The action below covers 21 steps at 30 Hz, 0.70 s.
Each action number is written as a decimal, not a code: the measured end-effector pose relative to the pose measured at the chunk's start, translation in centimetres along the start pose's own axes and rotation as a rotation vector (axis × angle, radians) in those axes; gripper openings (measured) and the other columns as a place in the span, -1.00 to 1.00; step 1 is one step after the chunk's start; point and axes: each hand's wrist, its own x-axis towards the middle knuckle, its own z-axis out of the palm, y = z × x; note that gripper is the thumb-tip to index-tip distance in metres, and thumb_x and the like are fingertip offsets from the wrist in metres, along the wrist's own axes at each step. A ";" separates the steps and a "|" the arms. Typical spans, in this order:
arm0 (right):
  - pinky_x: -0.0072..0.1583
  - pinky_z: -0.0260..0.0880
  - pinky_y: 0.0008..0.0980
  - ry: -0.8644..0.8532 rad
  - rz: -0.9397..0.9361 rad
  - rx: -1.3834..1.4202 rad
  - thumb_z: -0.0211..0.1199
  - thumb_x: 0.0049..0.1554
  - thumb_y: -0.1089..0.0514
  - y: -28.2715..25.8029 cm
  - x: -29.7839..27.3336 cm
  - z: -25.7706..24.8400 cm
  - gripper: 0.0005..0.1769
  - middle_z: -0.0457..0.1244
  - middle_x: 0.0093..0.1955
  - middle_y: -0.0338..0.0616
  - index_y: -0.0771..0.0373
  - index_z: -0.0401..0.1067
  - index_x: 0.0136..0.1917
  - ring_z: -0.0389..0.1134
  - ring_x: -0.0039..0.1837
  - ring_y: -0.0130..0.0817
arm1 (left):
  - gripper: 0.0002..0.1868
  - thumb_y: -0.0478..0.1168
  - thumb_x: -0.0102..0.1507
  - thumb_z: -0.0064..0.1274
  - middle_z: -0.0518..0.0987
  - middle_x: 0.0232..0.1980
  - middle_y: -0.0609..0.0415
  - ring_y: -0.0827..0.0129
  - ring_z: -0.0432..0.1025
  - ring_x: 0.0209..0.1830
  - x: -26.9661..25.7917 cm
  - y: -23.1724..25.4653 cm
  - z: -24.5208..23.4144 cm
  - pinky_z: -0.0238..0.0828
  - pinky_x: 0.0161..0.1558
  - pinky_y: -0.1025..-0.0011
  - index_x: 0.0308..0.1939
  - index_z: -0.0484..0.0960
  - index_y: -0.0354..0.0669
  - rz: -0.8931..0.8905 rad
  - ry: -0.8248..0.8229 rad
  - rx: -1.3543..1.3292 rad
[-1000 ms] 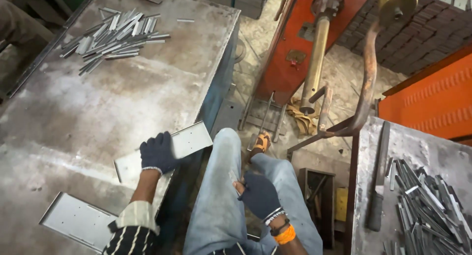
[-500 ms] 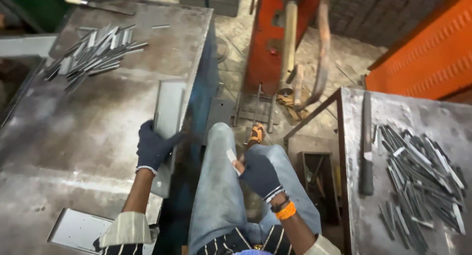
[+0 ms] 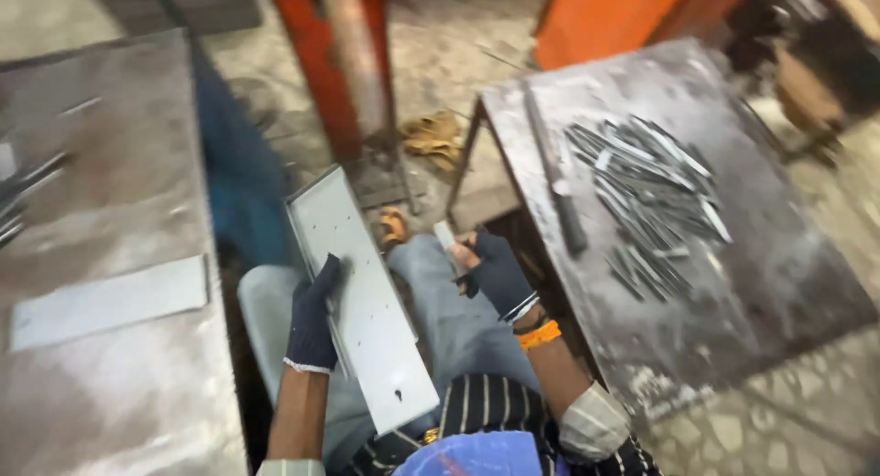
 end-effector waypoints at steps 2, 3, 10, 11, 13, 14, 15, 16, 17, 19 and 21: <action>-0.34 0.34 -0.42 0.050 0.036 0.252 0.25 0.20 0.06 3.5 0.0 -3.6 -0.77 0.30 -0.36 -0.17 0.28 0.42 -0.02 0.35 -0.39 -0.42 | -0.71 -0.21 0.27 0.17 0.67 -0.16 0.00 0.31 0.58 -0.30 0.7 -1.2 1.2 0.55 -0.23 0.35 0.02 0.64 -0.27 -0.075 0.002 0.030; -0.26 0.39 -0.42 0.062 0.057 0.498 0.26 0.19 0.09 5.4 -0.3 -5.4 -0.78 0.33 -0.32 -0.17 0.25 0.39 0.01 0.38 -0.33 -0.41 | -0.71 -0.19 0.28 0.17 0.67 -0.18 -0.01 0.29 0.58 -0.33 0.8 -2.0 1.7 0.54 -0.26 0.34 0.02 0.64 -0.28 -0.125 0.035 0.048; -0.09 0.45 -0.30 0.456 0.110 0.326 0.35 0.20 0.03 16.6 -2.8 -18.3 -0.70 0.35 -0.22 -0.22 0.27 0.41 0.06 0.40 -0.18 -0.28 | -0.69 -0.20 0.29 0.15 0.67 -0.12 0.00 0.30 0.58 -0.26 0.6 -3.8 4.6 0.55 -0.21 0.37 0.06 0.64 -0.30 -0.182 -0.006 0.042; -0.05 0.43 -0.15 0.640 0.106 -0.346 0.47 0.11 -0.08 17.1 -3.6 -19.5 -0.57 0.35 -0.22 -0.04 0.30 0.42 -0.06 0.41 -0.12 -0.07 | -0.67 -0.22 0.28 0.16 0.67 -0.09 0.02 0.31 0.59 -0.22 0.4 -3.6 5.2 0.56 -0.18 0.37 0.08 0.63 -0.28 -0.171 0.001 0.023; -0.01 0.40 0.00 0.782 0.110 -1.034 0.58 0.01 -0.20 17.8 -4.9 -21.1 -0.43 0.36 -0.21 0.14 0.32 0.42 -0.18 0.41 -0.06 0.13 | -0.66 -0.23 0.27 0.16 0.67 -0.07 0.03 0.31 0.59 -0.18 0.0 -3.2 6.1 0.56 -0.15 0.37 0.10 0.61 -0.26 -0.171 0.002 0.007; -0.01 0.40 0.04 0.843 0.157 -0.986 0.54 -0.05 -0.11 17.9 -5.4 -21.6 -0.52 0.37 -0.16 0.17 0.29 0.46 -0.11 0.41 -0.03 0.18 | -0.64 -0.23 0.27 0.16 0.67 -0.05 0.04 0.31 0.59 -0.17 -0.3 -3.1 6.5 0.56 -0.14 0.36 0.12 0.60 -0.25 -0.170 0.007 0.014; 0.00 0.39 0.09 0.900 0.202 -0.936 0.51 -0.11 -0.02 18.0 -5.8 -22.0 -0.55 0.39 -0.10 0.20 0.25 0.50 -0.03 0.41 0.00 0.23 | -0.63 -0.23 0.27 0.16 0.66 -0.04 0.04 0.31 0.59 -0.15 -0.5 -2.9 6.8 0.56 -0.13 0.35 0.14 0.58 -0.24 -0.167 0.014 0.022; 0.00 0.39 0.09 0.904 0.210 -0.937 0.51 -0.11 -0.02 17.4 -6.3 -21.9 -0.55 0.39 -0.10 0.20 0.25 0.50 -0.03 0.41 0.00 0.23 | -0.63 -0.23 0.27 0.16 0.66 -0.04 0.04 0.31 0.59 -0.15 -0.5 -3.1 6.7 0.56 -0.13 0.35 0.14 0.58 -0.24 -0.175 0.011 0.024; -0.01 0.40 0.08 0.947 0.273 -0.925 0.48 -0.10 0.01 16.9 -6.5 -21.6 -0.56 0.39 -0.10 0.20 0.25 0.49 0.00 0.41 -0.01 0.22 | -0.62 -0.22 0.27 0.16 0.66 -0.03 0.04 0.31 0.58 -0.15 -0.5 -3.3 6.5 0.56 -0.13 0.34 0.15 0.58 -0.23 -0.181 0.015 0.031; -0.01 0.40 0.08 0.990 0.337 -0.909 0.46 -0.08 0.05 16.9 -6.6 -21.5 -0.56 0.39 -0.10 0.19 0.24 0.48 0.03 0.42 -0.02 0.21 | -0.61 -0.22 0.27 0.16 0.66 -0.02 0.04 0.31 0.58 -0.14 -0.1 -4.0 5.6 0.56 -0.12 0.34 0.17 0.57 -0.23 -0.188 0.016 0.040; -0.03 0.37 0.12 1.031 0.322 -0.896 0.48 -0.06 -0.01 18.0 -6.3 -21.8 -0.59 0.39 -0.10 0.18 0.22 0.50 -0.01 0.40 -0.02 0.22 | -0.62 -0.23 0.29 0.16 0.65 -0.01 0.04 0.31 0.57 -0.11 0.6 -5.3 4.1 0.55 -0.09 0.34 0.18 0.57 -0.23 -0.191 0.027 0.018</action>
